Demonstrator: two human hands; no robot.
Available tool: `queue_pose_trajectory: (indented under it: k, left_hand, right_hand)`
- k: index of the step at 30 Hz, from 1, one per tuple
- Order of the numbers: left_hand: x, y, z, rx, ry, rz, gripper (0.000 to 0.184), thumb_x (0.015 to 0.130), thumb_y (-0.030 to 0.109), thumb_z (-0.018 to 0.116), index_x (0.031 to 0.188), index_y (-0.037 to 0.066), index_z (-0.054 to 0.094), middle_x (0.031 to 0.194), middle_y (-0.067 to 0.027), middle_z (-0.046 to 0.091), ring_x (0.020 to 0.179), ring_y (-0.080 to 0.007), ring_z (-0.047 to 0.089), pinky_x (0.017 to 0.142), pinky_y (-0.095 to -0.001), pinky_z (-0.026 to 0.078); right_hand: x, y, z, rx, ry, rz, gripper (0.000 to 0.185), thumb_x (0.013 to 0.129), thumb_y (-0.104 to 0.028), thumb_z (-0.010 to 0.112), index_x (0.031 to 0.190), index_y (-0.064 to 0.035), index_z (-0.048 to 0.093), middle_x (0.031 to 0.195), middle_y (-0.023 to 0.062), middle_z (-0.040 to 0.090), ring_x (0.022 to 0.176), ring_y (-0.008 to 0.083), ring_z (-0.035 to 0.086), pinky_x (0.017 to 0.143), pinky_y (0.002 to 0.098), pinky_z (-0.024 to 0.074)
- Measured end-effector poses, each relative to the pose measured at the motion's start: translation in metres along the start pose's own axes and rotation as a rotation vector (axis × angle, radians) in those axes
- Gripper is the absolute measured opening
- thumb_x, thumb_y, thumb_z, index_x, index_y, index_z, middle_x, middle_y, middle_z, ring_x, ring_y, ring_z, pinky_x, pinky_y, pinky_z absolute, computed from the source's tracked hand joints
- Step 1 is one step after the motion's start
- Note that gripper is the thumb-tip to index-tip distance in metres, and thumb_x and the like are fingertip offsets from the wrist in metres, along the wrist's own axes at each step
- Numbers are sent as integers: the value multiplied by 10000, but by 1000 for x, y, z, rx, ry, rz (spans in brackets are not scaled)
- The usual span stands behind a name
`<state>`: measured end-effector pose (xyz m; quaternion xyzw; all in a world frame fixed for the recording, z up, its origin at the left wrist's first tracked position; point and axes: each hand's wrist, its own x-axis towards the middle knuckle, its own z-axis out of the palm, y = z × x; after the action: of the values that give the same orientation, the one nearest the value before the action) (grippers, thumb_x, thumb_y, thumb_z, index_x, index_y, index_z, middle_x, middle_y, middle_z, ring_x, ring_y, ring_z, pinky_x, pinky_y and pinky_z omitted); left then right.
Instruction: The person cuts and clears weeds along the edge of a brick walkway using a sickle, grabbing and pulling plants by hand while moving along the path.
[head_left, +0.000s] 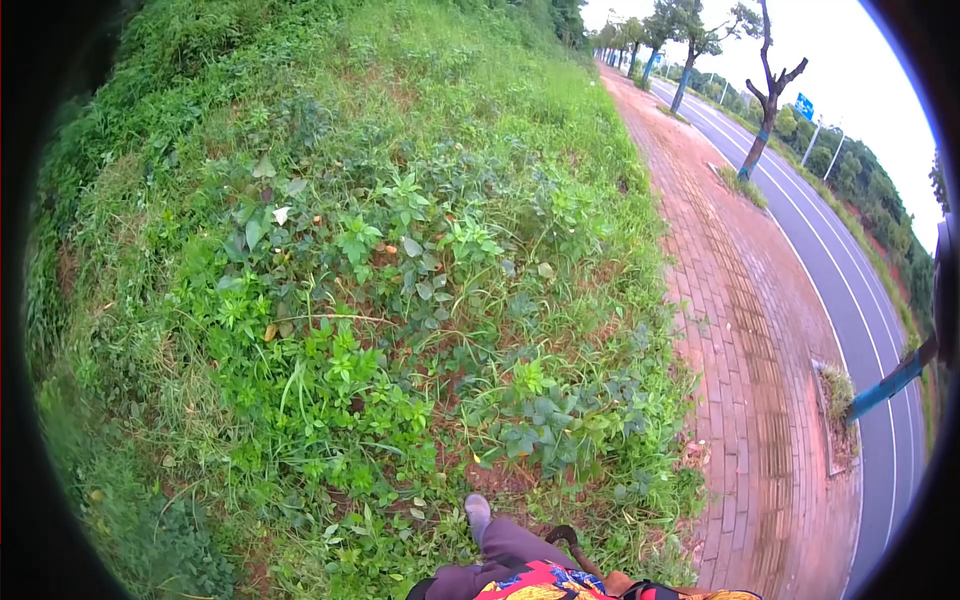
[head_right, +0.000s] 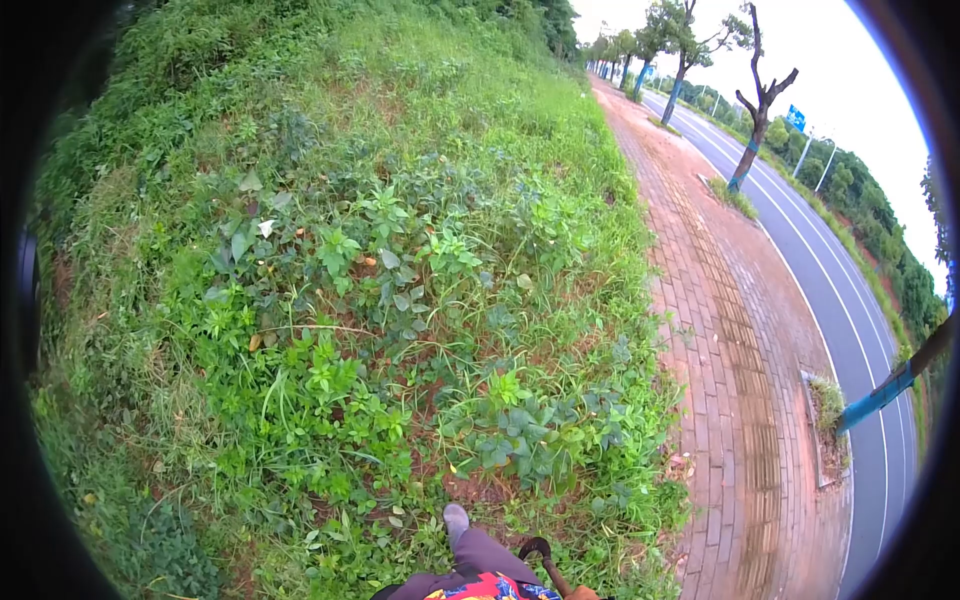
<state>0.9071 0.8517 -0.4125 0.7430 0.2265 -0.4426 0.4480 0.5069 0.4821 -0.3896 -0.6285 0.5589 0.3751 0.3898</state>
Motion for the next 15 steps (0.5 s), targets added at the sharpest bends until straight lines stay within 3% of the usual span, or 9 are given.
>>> queue_pose_trajectory:
  k: [8,11,12,15]
  left_hand:
    - [-4,-13,-14,-5,9,14,117,837,88,605,791,23,689,707,-90,687,587,-157,647,496,-268,489]
    - [-2,-29,-22,-13,4,38,117,835,85,603,791,22,691,706,-90,687,587,-156,646,495,-266,488]
    - [-3,-37,-27,-15,-7,74,117,834,84,602,791,21,692,706,-90,687,587,-155,646,494,-266,488]
    - [-8,-57,-36,85,-19,199,118,832,80,600,791,20,694,704,-91,687,587,-154,645,493,-265,487]
  right_hand:
    - [54,37,41,-118,87,-150,516,781,-455,656,905,45,677,902,275,674,872,383,674,715,433,523]
    - [28,11,29,-21,162,-106,547,790,-459,655,940,67,662,950,304,661,991,412,643,772,451,509]
    - [-48,-53,-10,44,86,-76,529,784,-437,665,953,64,662,956,321,650,1001,414,639,779,456,508]
    - [-15,-34,-3,-19,118,-111,573,722,-461,710,970,54,672,976,295,659,970,402,656,798,412,534]
